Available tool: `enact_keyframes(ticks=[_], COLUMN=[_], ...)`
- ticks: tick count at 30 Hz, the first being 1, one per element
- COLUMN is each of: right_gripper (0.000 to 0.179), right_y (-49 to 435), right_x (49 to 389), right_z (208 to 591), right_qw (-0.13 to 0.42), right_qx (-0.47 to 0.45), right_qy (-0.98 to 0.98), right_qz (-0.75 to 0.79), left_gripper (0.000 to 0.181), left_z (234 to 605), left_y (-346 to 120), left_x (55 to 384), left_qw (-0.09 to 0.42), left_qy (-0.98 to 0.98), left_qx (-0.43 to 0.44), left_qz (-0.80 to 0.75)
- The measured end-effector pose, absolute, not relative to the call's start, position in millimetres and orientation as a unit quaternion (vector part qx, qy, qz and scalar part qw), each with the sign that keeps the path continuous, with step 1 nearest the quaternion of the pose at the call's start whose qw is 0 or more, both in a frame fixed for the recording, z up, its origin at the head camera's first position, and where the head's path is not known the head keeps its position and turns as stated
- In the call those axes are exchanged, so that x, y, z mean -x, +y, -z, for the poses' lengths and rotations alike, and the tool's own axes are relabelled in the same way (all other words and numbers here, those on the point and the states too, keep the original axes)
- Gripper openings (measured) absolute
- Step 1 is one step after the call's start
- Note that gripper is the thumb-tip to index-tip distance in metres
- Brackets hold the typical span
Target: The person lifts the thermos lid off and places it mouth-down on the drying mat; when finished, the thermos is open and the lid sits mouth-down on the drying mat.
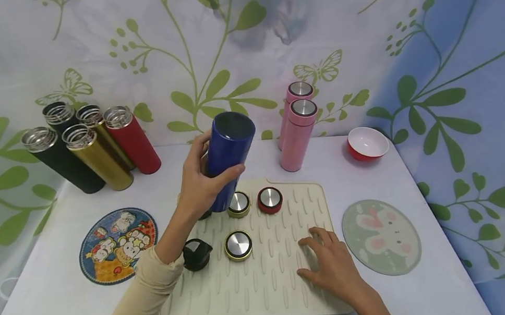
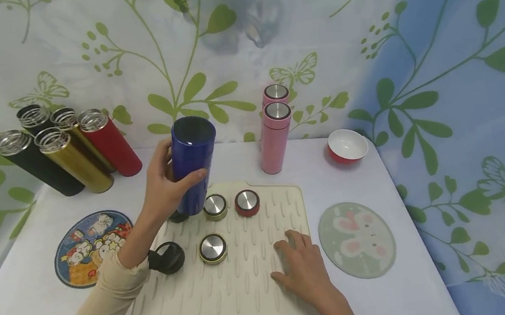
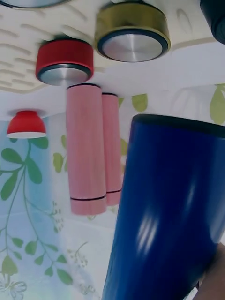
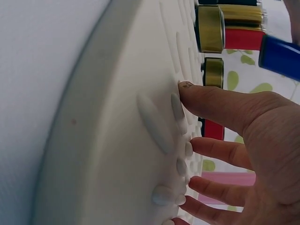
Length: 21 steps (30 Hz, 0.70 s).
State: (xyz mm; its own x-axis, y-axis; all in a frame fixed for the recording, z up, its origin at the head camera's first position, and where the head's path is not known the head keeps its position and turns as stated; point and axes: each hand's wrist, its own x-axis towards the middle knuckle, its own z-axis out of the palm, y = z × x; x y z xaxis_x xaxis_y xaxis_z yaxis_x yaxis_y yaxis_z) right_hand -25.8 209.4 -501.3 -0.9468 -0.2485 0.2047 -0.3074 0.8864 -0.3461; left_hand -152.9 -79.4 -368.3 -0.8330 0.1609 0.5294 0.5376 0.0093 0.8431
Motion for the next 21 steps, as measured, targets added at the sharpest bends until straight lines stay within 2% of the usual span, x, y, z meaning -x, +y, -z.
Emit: enact_keyframes(ticks=[9,17,21], right_gripper=[0.057,0.054,0.058], right_y=[208,205,201], right_x=[24,19,18], right_z=[500,476,455], right_qw=[0.069,-0.008,-0.01], right_qx=[-0.142,-0.13,-0.127], right_qy=[-0.969,-0.964,-0.94], right_qz=[-0.192,-0.234,-0.318], left_gripper=[0.077,0.082,0.084], left_z=[366,368,373], left_y=[-89,-92,-93], left_x=[114,88,75], left_qw=[0.165,0.19,0.186], left_qy=[-0.747,-0.794,-0.821], left_qx=[0.251,0.304,0.311], left_qz=[0.593,0.491,0.44])
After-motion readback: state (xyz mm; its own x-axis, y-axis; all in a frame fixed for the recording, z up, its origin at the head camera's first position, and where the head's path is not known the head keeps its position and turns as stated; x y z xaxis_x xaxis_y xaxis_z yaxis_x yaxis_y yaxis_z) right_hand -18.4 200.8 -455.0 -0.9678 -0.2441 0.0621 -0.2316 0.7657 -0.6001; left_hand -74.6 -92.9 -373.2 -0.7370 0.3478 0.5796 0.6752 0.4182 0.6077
